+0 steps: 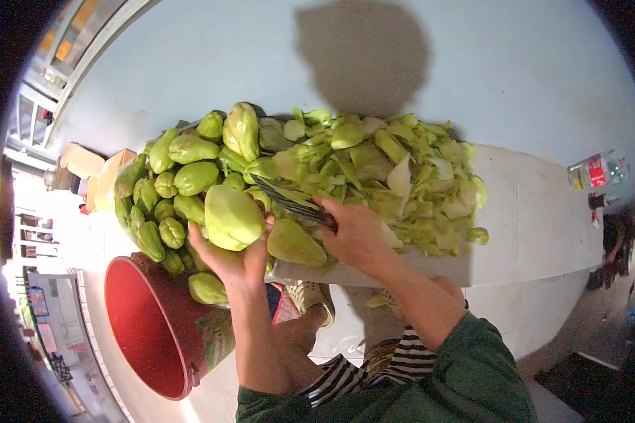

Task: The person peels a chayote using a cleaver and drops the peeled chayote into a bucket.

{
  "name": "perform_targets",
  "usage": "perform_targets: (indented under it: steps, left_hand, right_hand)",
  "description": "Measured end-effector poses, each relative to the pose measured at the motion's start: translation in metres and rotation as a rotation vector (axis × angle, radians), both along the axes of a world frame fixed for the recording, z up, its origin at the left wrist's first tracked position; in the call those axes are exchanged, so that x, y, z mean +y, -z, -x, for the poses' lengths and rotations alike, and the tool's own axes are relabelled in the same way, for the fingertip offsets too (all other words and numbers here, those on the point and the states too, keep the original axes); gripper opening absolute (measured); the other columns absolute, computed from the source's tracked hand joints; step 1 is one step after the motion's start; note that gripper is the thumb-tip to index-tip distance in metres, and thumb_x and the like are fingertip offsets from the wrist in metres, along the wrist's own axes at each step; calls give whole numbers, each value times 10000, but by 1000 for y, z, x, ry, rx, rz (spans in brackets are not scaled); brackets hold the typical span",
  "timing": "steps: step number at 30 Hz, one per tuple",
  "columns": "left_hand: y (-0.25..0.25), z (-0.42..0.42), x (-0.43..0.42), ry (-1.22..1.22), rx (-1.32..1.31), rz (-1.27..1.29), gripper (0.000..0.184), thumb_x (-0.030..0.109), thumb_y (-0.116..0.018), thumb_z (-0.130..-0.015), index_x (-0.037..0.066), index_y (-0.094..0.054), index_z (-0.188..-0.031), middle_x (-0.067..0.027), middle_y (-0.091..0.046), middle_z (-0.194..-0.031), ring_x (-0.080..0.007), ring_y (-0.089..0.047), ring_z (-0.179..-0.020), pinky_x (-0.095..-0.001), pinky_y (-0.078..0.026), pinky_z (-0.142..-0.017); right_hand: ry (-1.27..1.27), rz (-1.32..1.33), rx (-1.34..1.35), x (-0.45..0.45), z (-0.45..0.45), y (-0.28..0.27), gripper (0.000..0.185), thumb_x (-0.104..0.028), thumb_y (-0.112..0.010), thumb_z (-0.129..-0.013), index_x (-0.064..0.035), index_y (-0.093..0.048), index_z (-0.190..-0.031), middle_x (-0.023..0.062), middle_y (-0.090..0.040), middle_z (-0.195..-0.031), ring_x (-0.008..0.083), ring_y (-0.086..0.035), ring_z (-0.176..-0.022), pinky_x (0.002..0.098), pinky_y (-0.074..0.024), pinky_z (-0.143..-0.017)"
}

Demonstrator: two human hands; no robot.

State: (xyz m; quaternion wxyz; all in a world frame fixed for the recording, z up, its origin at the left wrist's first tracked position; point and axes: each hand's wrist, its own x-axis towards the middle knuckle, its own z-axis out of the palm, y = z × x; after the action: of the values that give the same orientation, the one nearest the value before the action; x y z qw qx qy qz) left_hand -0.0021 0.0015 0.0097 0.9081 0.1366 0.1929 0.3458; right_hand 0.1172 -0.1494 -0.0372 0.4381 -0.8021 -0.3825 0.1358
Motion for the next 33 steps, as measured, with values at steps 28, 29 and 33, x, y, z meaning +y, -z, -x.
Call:
perform_targets:
  steps: [28, 29, 33]
  left_hand:
    - [-2, -13, -19, -81, 117, 65, 636, 572, -519, -834, -6, -532, -1098, -198, -596, -1010, -331, -596, -909, -446, -512, -840]
    - [-6, -15, -21, -159, 245, 23, 653, 592, -535, -817, 4, -533, -1100, -193, -597, -1004, -339, -600, -897, -440, -516, -818]
    - [-3, -13, -16, -176, 230, 65, 683, 577, -551, -812, -7, -484, -1160, -201, -566, -1060, -361, -588, -915, -475, -506, -838]
  right_hand:
    - [-114, -232, -731, 6, 22, -6, 619, -190, -637, -666, -34, -576, -1263, 6, -540, -674, 163, -559, -606, 310, -438, -562]
    - [-115, -230, -732, 5, 21, -6, 619, -190, -637, -666, -34, -576, -1263, 6, -540, -674, 163, -559, -606, 310, -438, -562]
    - [-106, -134, -701, 3, 17, -8, 601, -182, -636, -685, -35, -577, -1265, 16, -545, -665, 186, -564, -605, 329, -439, -563]
